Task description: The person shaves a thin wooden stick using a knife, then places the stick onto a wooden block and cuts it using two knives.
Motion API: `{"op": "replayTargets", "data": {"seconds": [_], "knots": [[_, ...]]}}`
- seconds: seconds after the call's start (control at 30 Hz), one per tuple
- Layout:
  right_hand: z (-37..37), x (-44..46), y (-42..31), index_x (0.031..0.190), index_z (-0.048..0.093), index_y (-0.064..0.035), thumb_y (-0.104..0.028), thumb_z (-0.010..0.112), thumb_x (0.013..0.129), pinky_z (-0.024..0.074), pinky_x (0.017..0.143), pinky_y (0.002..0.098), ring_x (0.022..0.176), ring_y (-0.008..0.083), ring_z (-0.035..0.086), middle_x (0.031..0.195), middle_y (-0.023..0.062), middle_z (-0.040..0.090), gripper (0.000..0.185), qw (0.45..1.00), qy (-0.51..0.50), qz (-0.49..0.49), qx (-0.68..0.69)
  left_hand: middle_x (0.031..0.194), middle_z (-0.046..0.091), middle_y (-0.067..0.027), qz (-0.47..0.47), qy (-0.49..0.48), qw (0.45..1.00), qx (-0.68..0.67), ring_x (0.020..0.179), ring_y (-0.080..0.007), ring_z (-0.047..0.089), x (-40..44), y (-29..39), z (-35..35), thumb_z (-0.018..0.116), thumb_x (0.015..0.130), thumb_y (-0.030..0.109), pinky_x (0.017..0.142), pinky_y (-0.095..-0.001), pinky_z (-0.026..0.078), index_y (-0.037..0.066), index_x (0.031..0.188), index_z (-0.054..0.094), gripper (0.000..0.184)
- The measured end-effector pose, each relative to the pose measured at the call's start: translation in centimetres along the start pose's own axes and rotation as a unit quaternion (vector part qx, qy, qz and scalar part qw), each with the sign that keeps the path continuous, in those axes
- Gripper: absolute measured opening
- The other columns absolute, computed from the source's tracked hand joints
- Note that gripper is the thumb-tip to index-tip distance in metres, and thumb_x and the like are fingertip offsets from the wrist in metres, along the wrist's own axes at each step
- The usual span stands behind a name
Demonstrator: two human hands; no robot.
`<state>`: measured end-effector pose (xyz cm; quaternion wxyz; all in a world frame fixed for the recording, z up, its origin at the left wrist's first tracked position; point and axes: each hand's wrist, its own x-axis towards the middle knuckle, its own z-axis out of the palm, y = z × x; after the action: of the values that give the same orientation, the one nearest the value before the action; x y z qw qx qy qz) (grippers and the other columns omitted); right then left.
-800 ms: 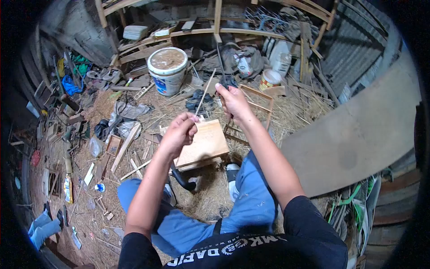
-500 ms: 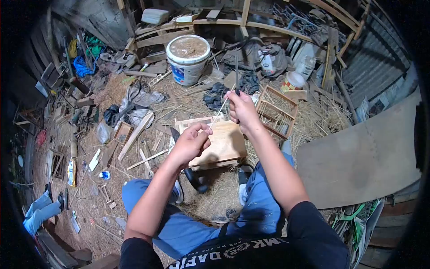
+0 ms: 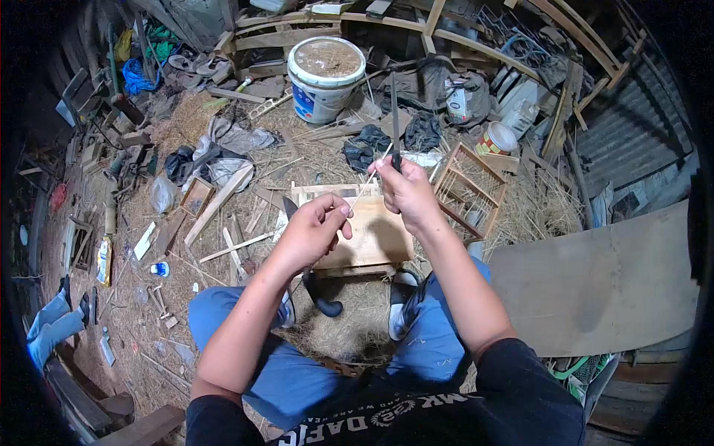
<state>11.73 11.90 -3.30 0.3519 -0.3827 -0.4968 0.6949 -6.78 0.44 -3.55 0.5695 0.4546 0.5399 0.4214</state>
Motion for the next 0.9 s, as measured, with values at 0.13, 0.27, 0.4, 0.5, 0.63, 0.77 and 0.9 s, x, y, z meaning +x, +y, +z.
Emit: {"op": "replayTargets", "data": {"seconds": [0.13, 0.27, 0.4, 0.5, 0.63, 0.77, 0.9], "knots": [[-0.3, -0.2, 0.0, 0.103, 0.066, -0.0062, -0.028, 0.062, 0.106, 0.0217, 0.042, 0.0239, 0.043, 0.0026, 0.029, 0.056, -0.0104, 0.036, 0.023, 1.0, 0.008, 0.001, 0.003, 0.076, 0.064, 0.0029, 0.009, 0.011, 1.0, -0.001, 0.055, -0.0026, 0.047, 0.3, -0.5, 0.3, 0.056, 0.108, 0.024, 0.05, -0.021, 0.038, 0.007, 0.104, 0.062, 0.019], [-0.5, -0.7, -0.5, 0.106, 0.067, -0.0049, -0.026, 0.061, 0.106, 0.0213, 0.042, 0.0232, 0.043, 0.0021, 0.029, 0.057, -0.0106, 0.037, 0.022, 1.0, -0.003, -0.003, 0.006, 0.076, 0.064, 0.0018, 0.027, 0.029, 0.999, -0.009, 0.053, -0.0023, 0.046, 0.2, -0.7, 0.5, 0.06, 0.106, 0.021, 0.048, -0.0221, 0.035, 0.003, 0.104, 0.062, 0.019], [-0.9, -1.0, -0.6, 0.108, 0.067, -0.0038, -0.026, 0.06, 0.106, 0.0212, 0.042, 0.0229, 0.043, 0.0017, 0.029, 0.057, -0.0107, 0.037, 0.023, 1.0, -0.007, 0.003, 0.001, 0.075, 0.064, 0.0023, 0.023, 0.03, 0.999, -0.01, 0.053, -0.0018, 0.046, -0.2, -0.6, 0.7, 0.06, 0.106, 0.021, 0.048, -0.0213, 0.034, 0.003, 0.103, 0.062, 0.018], [-0.9, -1.3, -1.0, 0.108, 0.067, -0.0037, -0.026, 0.06, 0.106, 0.0218, 0.042, 0.0227, 0.043, 0.0018, 0.029, 0.058, -0.0107, 0.036, 0.024, 1.0, -0.008, 0.014, 0.009, 0.075, 0.062, 0.0033, 0.028, 0.03, 0.999, 0.012, 0.055, -0.0021, 0.046, -0.3, -0.6, 0.8, 0.057, 0.108, 0.023, 0.05, -0.0207, 0.035, 0.005, 0.105, 0.062, 0.019], [-1.1, -1.6, -1.4, 0.108, 0.067, -0.004, -0.027, 0.06, 0.106, 0.022, 0.042, 0.0224, 0.044, 0.0017, 0.03, 0.059, -0.0106, 0.036, 0.024, 1.0, -0.006, 0.007, 0.006, 0.075, 0.061, 0.0031, 0.017, 0.035, 0.999, 0.006, 0.056, -0.0025, 0.047, -0.8, -0.4, 1.1, 0.058, 0.108, 0.024, 0.05, -0.0212, 0.036, 0.004, 0.106, 0.062, 0.02], [-1.3, -2.2, -2.0, 0.108, 0.067, -0.0045, -0.026, 0.06, 0.105, 0.0234, 0.042, 0.022, 0.045, 0.0018, 0.031, 0.06, -0.0105, 0.037, 0.023, 1.0, 0.001, -0.003, 0.012, 0.075, 0.06, 0.0022, 0.034, 0.041, 0.999, 0.004, 0.06, -0.0025, 0.048, -1.4, -0.8, 1.1, 0.059, 0.107, 0.023, 0.052, -0.0213, 0.036, 0.003, 0.106, 0.063, 0.02], [-1.4, -3.0, -2.7, 0.109, 0.066, -0.0047, -0.026, 0.06, 0.105, 0.0257, 0.043, 0.0214, 0.046, 0.002, 0.033, 0.06, -0.0105, 0.037, 0.022, 1.0, 0.012, -0.006, 0.016, 0.075, 0.06, 0.0024, 0.037, 0.038, 0.999, 0.013, 0.061, -0.0023, 0.048, -2.6, -0.2, 1.1, 0.059, 0.107, 0.022, 0.053, -0.021, 0.037, 0.003, 0.106, 0.063, 0.02]]}}
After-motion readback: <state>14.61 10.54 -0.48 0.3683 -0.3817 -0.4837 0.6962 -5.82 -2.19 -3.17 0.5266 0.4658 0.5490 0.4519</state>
